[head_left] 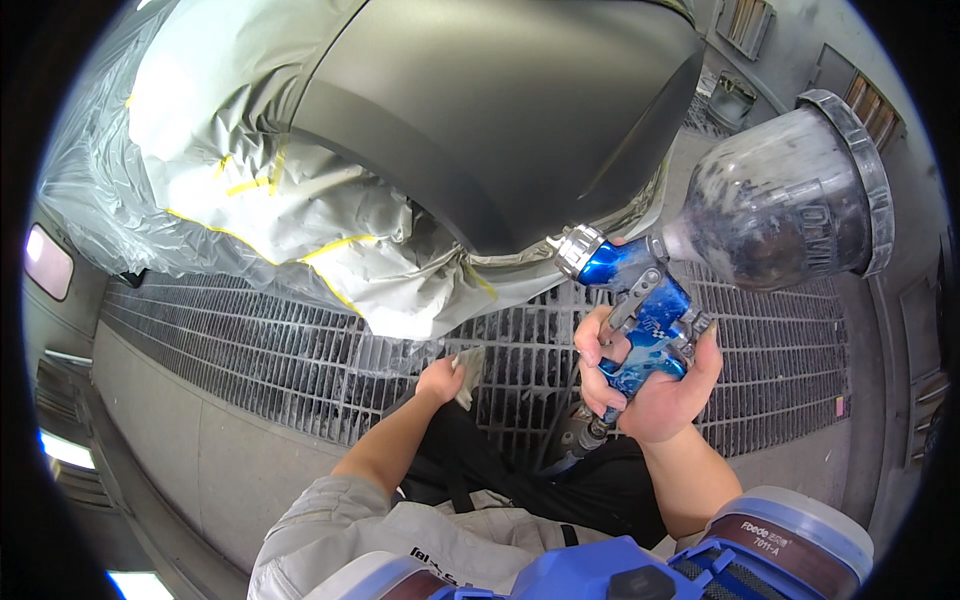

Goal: The person uses a blue spray gun to apply paint to a car fender in a paint booth. They intermittently wipe the surface with a cloth while continuing to spray, working across the curved panel.

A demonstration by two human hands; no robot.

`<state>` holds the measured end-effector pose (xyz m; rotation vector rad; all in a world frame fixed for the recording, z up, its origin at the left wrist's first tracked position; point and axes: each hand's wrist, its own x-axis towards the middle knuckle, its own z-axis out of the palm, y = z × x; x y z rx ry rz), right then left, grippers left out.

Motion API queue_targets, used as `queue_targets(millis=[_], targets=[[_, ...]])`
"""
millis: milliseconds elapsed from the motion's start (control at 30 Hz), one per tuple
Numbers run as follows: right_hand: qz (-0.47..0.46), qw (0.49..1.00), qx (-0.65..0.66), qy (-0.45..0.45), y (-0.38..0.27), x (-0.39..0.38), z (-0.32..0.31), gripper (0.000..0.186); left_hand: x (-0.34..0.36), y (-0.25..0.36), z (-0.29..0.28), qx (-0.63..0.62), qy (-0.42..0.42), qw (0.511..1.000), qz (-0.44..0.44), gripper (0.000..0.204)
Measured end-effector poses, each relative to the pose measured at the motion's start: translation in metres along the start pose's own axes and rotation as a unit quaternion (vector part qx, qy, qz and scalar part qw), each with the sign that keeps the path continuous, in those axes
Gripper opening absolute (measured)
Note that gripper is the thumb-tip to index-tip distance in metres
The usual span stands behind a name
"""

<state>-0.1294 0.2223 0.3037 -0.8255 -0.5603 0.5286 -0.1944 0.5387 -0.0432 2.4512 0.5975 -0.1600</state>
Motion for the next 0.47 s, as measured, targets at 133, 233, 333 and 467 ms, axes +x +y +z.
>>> queue_targets(millis=[133, 233, 333, 467], targets=[[0.001, 1.0, -0.012, 0.004, -0.002, 0.0, 0.0, 0.099, 0.001, 0.003, -0.003, 0.005, -0.022, 1.0, -0.011, 0.053], [-0.004, 1.0, -0.004, 0.002, 0.0, -0.001, 0.0, 0.101, 0.0, 0.006, -0.006, 0.007, -0.035, 0.999, -0.018, 0.055], [-0.002, 1.0, -0.011, -0.023, -0.001, -0.001, -0.002, 0.105, 0.0, 0.008, -0.008, 0.014, -0.044, 0.998, -0.031, 0.057], [0.0, 0.999, -0.024, -0.044, -0.002, 0.0, -0.005, 0.106, -0.001, 0.011, -0.01, 0.006, -0.047, 0.998, -0.04, 0.06]])
